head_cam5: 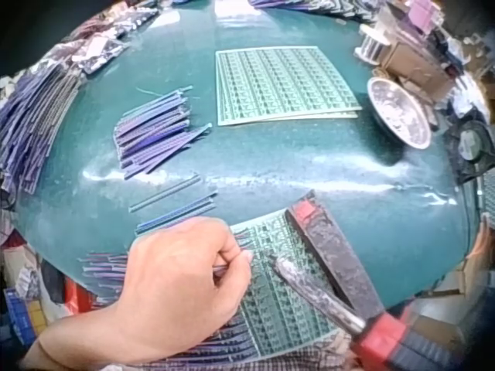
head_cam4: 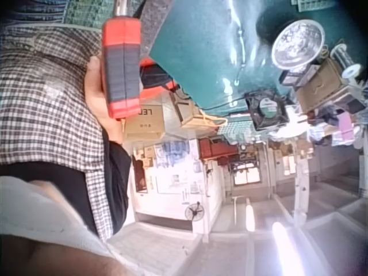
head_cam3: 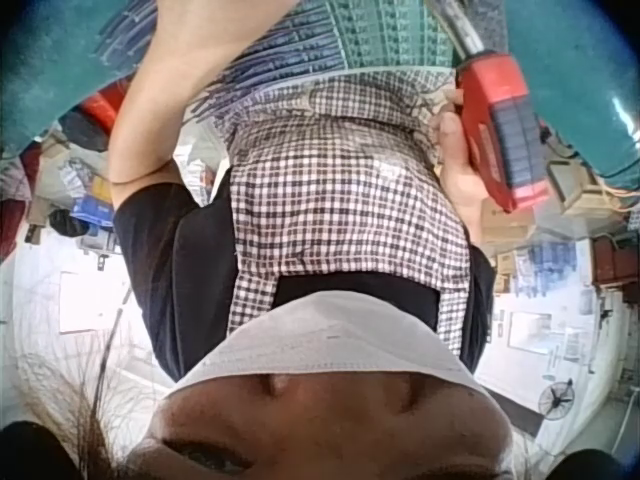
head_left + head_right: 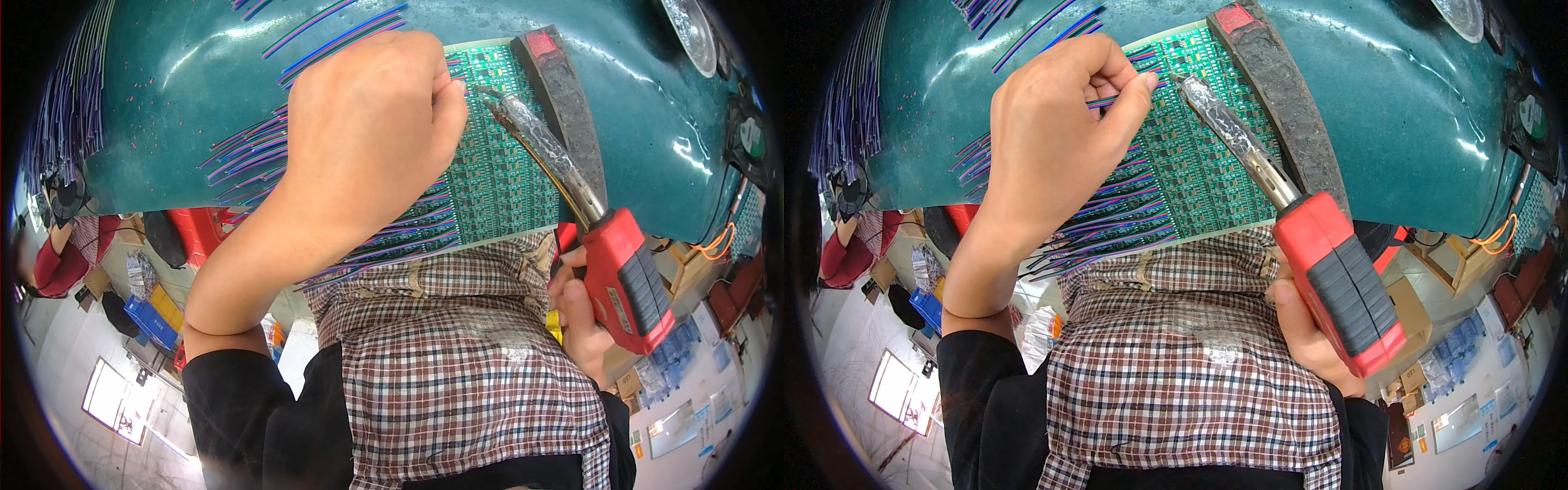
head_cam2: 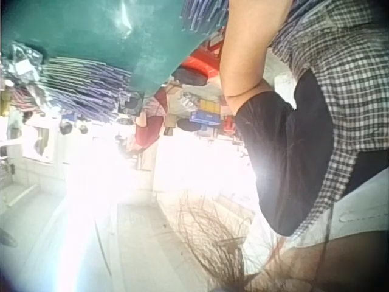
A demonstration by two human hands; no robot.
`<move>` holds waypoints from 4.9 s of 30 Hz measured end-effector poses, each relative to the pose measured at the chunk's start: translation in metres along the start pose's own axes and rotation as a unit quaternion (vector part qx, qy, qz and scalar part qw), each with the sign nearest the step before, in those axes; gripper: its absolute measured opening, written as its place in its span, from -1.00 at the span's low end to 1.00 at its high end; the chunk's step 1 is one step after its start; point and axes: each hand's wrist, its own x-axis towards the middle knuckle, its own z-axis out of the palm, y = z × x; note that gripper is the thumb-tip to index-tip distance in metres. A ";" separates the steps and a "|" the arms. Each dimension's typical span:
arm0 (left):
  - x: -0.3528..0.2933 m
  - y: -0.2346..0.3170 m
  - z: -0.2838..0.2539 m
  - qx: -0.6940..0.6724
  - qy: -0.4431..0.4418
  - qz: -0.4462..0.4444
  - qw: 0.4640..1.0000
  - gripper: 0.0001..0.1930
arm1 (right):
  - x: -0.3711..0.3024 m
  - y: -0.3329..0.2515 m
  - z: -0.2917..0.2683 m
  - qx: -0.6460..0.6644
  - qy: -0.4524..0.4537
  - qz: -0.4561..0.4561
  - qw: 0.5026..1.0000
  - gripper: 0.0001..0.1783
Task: The person solders multiple wire components onto a large electronic circuit board assembly using a soldering iron and solder.
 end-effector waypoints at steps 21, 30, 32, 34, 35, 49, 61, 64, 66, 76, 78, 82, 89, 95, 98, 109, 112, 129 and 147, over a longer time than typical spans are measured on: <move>0.003 -0.002 -0.003 -0.004 -0.023 -0.011 1.000 -0.83 | 0.000 0.005 -0.003 -0.010 -0.014 -0.028 0.999 -0.81; 0.009 -0.004 -0.008 -0.027 -0.048 -0.017 0.998 -0.82 | 0.005 0.007 -0.008 -0.040 -0.055 -0.067 0.995 -0.80; 0.007 -0.004 -0.008 -0.029 -0.046 -0.011 0.998 -0.82 | 0.002 0.007 -0.005 -0.028 -0.053 -0.062 0.996 -0.80; 0.006 -0.003 -0.009 -0.031 -0.048 -0.014 0.998 -0.82 | 0.000 0.006 -0.005 -0.017 -0.050 -0.057 0.997 -0.79; 0.006 -0.003 -0.009 -0.033 -0.048 -0.016 0.998 -0.82 | 0.001 0.005 -0.006 -0.026 -0.053 -0.059 0.997 -0.79; 0.011 -0.003 -0.020 0.000 -0.038 -0.021 0.999 -0.82 | 0.004 0.004 -0.005 0.032 -0.041 -0.072 0.996 -0.82; 0.048 0.003 -0.050 0.005 -0.079 -0.238 0.968 -0.87 | 0.007 0.006 -0.006 0.049 -0.036 -0.083 0.995 -0.85; 0.046 0.000 -0.050 -0.054 -0.026 -0.209 0.976 -0.88 | 0.006 0.003 -0.005 0.053 -0.028 -0.071 0.996 -0.85; 0.046 0.006 -0.053 -0.056 0.017 -0.232 0.971 -0.90 | 0.006 0.002 -0.005 0.069 -0.021 -0.047 0.996 -0.86; 0.034 -0.004 -0.046 0.023 0.069 -0.077 0.994 -0.90 | 0.004 0.005 -0.006 0.048 -0.034 -0.053 0.997 -0.87; 0.034 0.007 -0.048 0.020 0.085 -0.117 0.989 -0.87 | 0.005 0.004 -0.005 0.057 -0.028 -0.050 0.997 -0.87; 0.015 -0.005 -0.035 0.016 0.050 0.011 0.999 -0.85 | 0.004 0.007 -0.007 0.045 -0.033 -0.068 0.996 -0.86; -0.001 0.006 -0.010 -0.037 -0.024 -0.021 0.999 -0.78 | -0.002 0.016 -0.015 -0.042 -0.036 -0.068 0.996 -0.76; -0.006 0.003 -0.002 -0.026 -0.005 -0.028 0.999 -0.76 | -0.004 0.013 -0.010 -0.025 -0.029 -0.026 0.999 -0.64; -0.006 0.003 0.000 -0.025 0.003 -0.021 0.999 -0.76 | -0.003 0.012 -0.006 -0.017 -0.017 -0.012 1.000 -0.68; -0.007 0.002 0.002 -0.007 0.023 -0.010 1.000 -0.75 | 0.004 0.010 -0.003 -0.009 -0.044 -0.027 0.999 -0.77; -0.007 0.003 0.001 -0.002 0.019 -0.011 1.000 -0.75 | 0.004 0.008 -0.002 0.005 -0.031 -0.025 0.999 -0.79; -0.006 0.004 0.000 -0.002 0.005 -0.013 1.000 -0.77 | 0.000 0.010 -0.007 -0.011 -0.044 -0.037 0.998 -0.74; -0.006 0.005 0.001 0.013 0.007 -0.012 1.000 -0.77 | 0.001 0.020 -0.009 -0.032 -0.048 -0.098 0.994 -0.79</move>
